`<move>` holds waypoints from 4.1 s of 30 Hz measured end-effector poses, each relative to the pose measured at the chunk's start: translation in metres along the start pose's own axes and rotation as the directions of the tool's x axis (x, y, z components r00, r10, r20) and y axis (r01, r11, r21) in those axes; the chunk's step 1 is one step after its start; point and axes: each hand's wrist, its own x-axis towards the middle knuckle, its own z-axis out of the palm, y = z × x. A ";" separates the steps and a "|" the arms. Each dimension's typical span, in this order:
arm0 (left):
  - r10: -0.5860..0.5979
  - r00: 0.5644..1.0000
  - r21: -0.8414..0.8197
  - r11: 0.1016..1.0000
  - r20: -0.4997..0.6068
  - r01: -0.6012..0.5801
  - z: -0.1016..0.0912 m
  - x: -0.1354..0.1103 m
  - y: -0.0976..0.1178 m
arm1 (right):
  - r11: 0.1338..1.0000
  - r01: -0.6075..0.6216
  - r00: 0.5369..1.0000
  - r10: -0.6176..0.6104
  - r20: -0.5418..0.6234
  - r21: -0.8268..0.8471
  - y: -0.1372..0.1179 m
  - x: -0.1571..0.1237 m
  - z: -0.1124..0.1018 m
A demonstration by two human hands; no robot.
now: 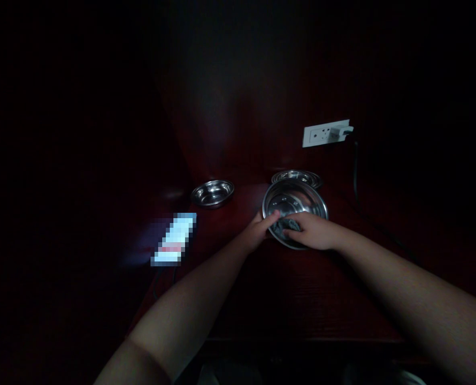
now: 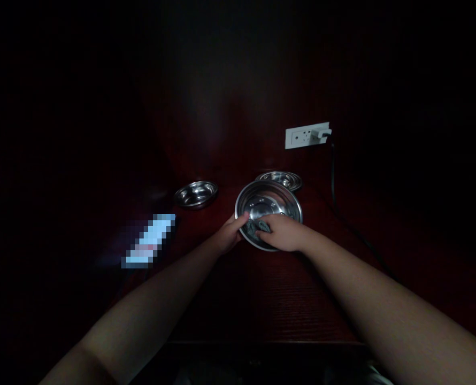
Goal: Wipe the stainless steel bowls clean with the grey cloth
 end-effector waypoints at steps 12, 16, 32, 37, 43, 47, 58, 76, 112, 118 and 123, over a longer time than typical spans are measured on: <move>0.213 0.965 0.147 0.961 0.152 -0.236 0.004 -0.002 0.003 | 0.986 0.096 0.992 -0.084 -0.097 0.136 0.004 0.002 0.005; 0.249 0.957 0.177 0.945 0.147 -0.273 0.004 -0.001 0.002 | 0.985 0.095 0.993 -0.082 -0.089 0.147 0.006 0.002 0.005; 0.052 0.998 0.091 0.994 0.021 -0.053 0.012 -0.009 0.009 | 0.976 -0.127 0.702 0.214 -0.679 0.176 0.006 0.002 -0.013; 0.044 0.999 0.146 0.988 0.010 -0.045 0.008 -0.008 0.008 | 0.992 0.087 0.879 -0.033 -0.476 0.092 0.002 0.001 -0.003; 0.030 0.999 0.062 0.998 -0.030 -0.028 0.005 -0.003 0.006 | 0.950 0.280 0.959 -0.270 -0.087 0.141 -0.009 -0.005 0.001; 0.049 0.997 0.021 0.999 -0.051 -0.048 0.005 -0.003 0.006 | 0.937 0.286 0.958 -0.282 -0.049 0.202 -0.011 -0.007 -0.002; 0.412 0.885 0.128 0.911 -0.216 -0.393 0.007 -0.004 0.008 | 0.977 0.186 0.980 -0.178 -0.090 0.100 -0.016 -0.006 -0.009; 0.503 0.865 0.276 0.832 -0.006 -0.482 0.017 -0.013 0.014 | 0.856 0.197 0.969 -0.097 -0.227 0.478 -0.008 -0.007 -0.001; 0.208 0.974 0.134 0.972 -0.091 -0.195 0.018 -0.014 0.017 | 0.920 -0.054 0.944 -0.079 -0.319 -0.387 0.016 0.000 -0.004; 0.119 0.991 0.096 0.989 -0.053 -0.114 0.023 -0.017 0.014 | 0.971 0.113 0.886 -0.195 -0.420 -0.212 0.013 0.000 -0.006; 0.125 0.992 0.148 0.981 0.031 -0.128 0.024 -0.020 0.008 | 0.942 0.327 0.887 -0.334 -0.319 -0.077 0.017 -0.001 -0.006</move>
